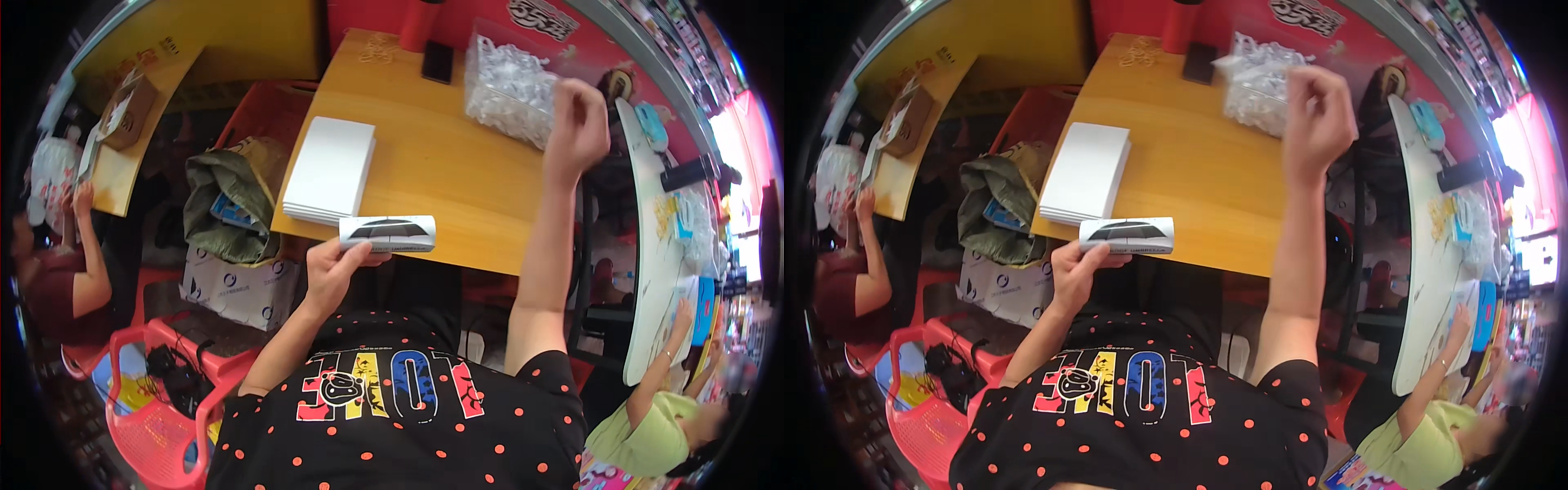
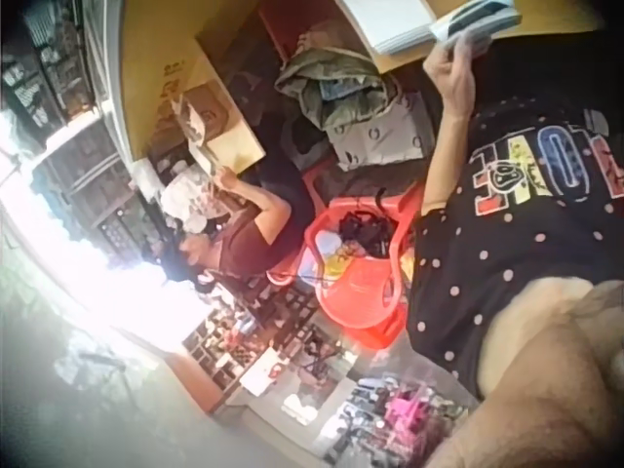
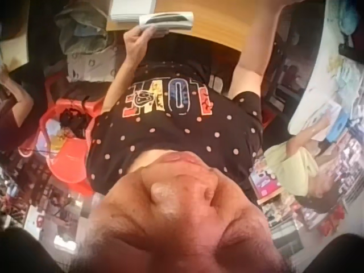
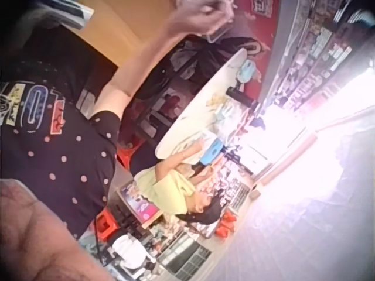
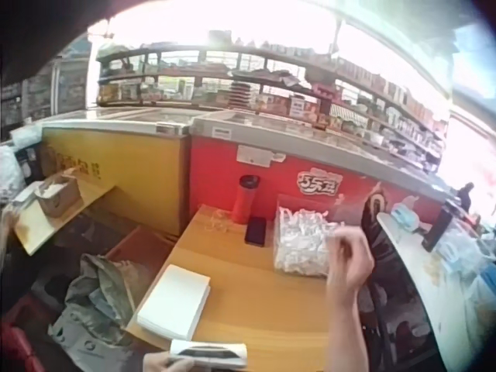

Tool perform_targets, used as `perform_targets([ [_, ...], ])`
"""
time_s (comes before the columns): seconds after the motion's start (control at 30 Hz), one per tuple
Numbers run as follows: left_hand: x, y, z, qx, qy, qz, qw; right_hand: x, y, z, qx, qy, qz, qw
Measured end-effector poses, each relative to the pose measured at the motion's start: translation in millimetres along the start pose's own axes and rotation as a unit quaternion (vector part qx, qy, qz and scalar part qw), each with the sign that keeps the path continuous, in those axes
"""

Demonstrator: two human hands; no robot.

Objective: The recorder is peeling and preparing product labels for umbrella cases.

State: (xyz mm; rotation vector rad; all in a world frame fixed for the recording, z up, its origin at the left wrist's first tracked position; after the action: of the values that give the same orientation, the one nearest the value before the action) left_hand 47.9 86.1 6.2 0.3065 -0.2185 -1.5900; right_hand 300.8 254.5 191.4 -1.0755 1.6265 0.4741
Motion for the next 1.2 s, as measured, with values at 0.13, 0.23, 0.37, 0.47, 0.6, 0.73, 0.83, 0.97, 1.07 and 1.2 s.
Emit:
perform_targets([
  [0.13,-3,-12,9,0.127,-0.042,0.053,0.99,22,15,130,0.206,0.061,-0.08,0.973],
  [0.23,3,-29,11,0.142,-0.037,0.117,0.982,52,48,60,0.08,0.18,-0.198,0.96],
  [0.37,-4,-37,9,0.159,-0.037,0.139,0.977,137,47,-56,-0.235,0.254,-0.266,0.9],
  [0.47,-6,-35,10,0.136,-0.029,0.144,0.98,169,51,-86,-0.266,0.296,-0.26,0.88],
  [0.6,-8,-26,3,0.114,-0.028,0.119,0.986,184,53,-85,-0.281,0.358,-0.243,0.857],
  [0.73,-6,-23,6,0.084,-0.008,0.113,0.99,193,55,-81,-0.311,0.424,-0.222,0.821],
  [0.83,-3,-24,5,0.059,0.017,0.107,0.992,201,56,-78,-0.327,0.48,-0.208,0.787],
  [0.97,-1,-26,3,0.021,0.031,0.106,0.994,227,65,-61,-0.422,0.526,-0.193,0.713],
  [1.07,2,-28,1,0.007,0.031,0.108,0.994,227,67,-72,-0.487,0.588,-0.187,0.619],
  [1.2,5,-24,1,-0.005,0.026,0.098,0.995,225,66,-96,-0.519,0.616,-0.213,0.553],
])
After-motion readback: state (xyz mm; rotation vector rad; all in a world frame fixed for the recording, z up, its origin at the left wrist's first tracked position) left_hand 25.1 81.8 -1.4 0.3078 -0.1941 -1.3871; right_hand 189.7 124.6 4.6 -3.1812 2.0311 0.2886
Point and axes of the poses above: each hand's wrist, its own x-axis away from the middle knuckle, its own y-axis out of the palm, z = x × y, the point moved 5 cm from there along -x, towards the middle knuckle, and after that the axes turned 6 degrees about -z, right-handed, at the moved point
